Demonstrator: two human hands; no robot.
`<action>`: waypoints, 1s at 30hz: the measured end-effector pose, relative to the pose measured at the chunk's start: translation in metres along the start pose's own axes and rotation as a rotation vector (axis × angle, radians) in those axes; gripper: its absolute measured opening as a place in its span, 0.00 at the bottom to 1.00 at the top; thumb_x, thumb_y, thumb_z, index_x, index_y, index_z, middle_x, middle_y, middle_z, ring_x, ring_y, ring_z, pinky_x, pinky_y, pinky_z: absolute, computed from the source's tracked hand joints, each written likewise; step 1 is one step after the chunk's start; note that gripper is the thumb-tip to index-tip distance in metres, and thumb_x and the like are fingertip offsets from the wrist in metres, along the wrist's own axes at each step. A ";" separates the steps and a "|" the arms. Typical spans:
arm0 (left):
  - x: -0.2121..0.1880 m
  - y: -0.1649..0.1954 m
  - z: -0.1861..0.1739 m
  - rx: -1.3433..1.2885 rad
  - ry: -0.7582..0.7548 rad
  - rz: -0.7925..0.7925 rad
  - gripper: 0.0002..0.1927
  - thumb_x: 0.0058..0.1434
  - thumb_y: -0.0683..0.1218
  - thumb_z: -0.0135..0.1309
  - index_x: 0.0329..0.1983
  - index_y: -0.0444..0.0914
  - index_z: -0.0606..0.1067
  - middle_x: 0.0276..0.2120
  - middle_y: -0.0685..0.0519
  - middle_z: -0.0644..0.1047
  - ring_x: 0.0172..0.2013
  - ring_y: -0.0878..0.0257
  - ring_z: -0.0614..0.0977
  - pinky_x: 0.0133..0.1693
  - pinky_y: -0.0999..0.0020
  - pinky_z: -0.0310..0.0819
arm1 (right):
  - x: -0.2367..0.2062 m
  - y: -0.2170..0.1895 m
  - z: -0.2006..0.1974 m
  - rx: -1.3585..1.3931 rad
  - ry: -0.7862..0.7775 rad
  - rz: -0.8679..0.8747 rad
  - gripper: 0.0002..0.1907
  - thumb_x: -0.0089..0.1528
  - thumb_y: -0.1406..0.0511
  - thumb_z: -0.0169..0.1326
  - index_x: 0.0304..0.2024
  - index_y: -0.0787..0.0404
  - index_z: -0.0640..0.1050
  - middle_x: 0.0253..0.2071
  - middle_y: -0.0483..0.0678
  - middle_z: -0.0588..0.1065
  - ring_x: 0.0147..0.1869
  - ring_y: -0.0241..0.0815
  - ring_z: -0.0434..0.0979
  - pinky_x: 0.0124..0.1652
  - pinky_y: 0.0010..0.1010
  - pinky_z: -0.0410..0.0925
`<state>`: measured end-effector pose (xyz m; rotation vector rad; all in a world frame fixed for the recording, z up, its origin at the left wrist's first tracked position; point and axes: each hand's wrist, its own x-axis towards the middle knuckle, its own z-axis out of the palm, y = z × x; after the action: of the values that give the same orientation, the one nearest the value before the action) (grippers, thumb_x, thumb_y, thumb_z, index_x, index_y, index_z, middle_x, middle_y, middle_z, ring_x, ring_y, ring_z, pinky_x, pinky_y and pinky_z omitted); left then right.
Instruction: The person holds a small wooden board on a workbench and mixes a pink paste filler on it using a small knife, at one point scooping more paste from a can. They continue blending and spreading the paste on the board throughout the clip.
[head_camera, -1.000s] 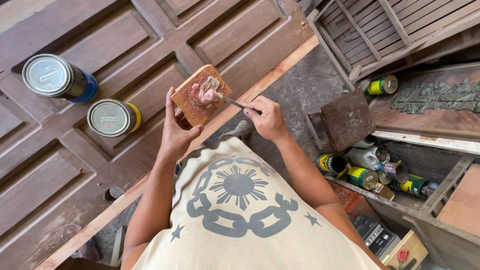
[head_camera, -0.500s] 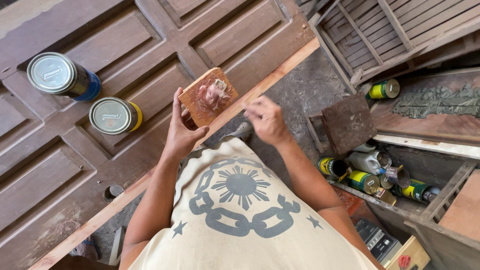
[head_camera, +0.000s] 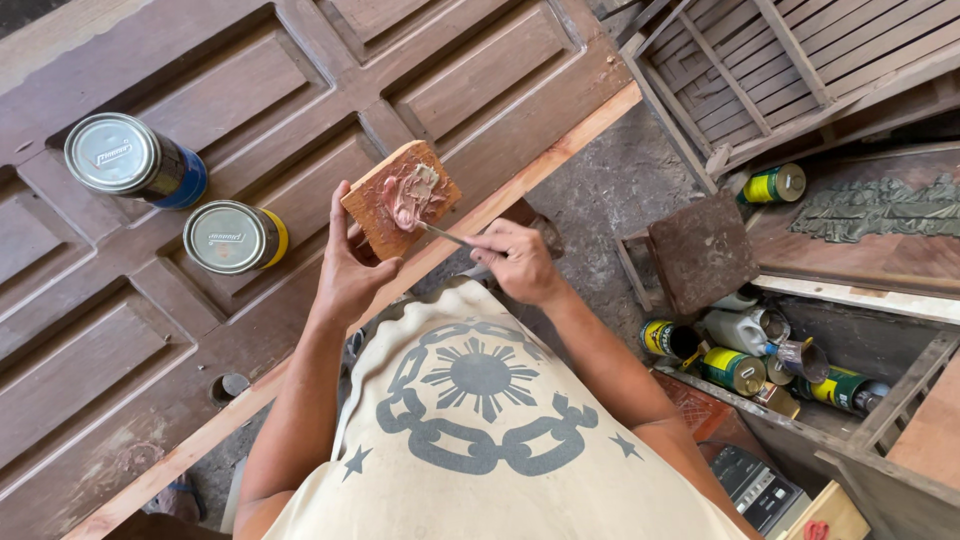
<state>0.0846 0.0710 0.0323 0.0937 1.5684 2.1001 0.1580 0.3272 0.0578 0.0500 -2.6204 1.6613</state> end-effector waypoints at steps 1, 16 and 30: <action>-0.001 0.001 -0.001 0.035 0.009 -0.015 0.62 0.52 0.29 0.57 0.81 0.52 0.36 0.62 0.42 0.73 0.57 0.59 0.79 0.52 0.67 0.78 | 0.001 0.000 -0.001 -0.039 0.023 -0.016 0.12 0.61 0.74 0.60 0.48 0.65 0.83 0.37 0.51 0.80 0.37 0.38 0.81 0.35 0.27 0.73; -0.005 -0.005 0.001 0.061 0.021 -0.007 0.62 0.53 0.28 0.56 0.80 0.52 0.35 0.65 0.42 0.72 0.59 0.58 0.77 0.53 0.68 0.76 | 0.005 0.011 0.006 -0.125 0.114 -0.143 0.11 0.64 0.72 0.60 0.49 0.66 0.83 0.40 0.51 0.80 0.40 0.39 0.80 0.39 0.27 0.73; 0.004 -0.009 -0.003 -0.013 -0.016 -0.025 0.63 0.51 0.27 0.57 0.81 0.51 0.36 0.62 0.40 0.73 0.58 0.57 0.77 0.55 0.66 0.76 | 0.005 0.016 0.000 -0.169 0.072 -0.196 0.12 0.62 0.71 0.62 0.49 0.64 0.83 0.41 0.49 0.80 0.41 0.39 0.80 0.40 0.27 0.74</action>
<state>0.0832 0.0718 0.0217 0.0860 1.5390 2.0854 0.1522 0.3339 0.0435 0.2288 -2.5947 1.3518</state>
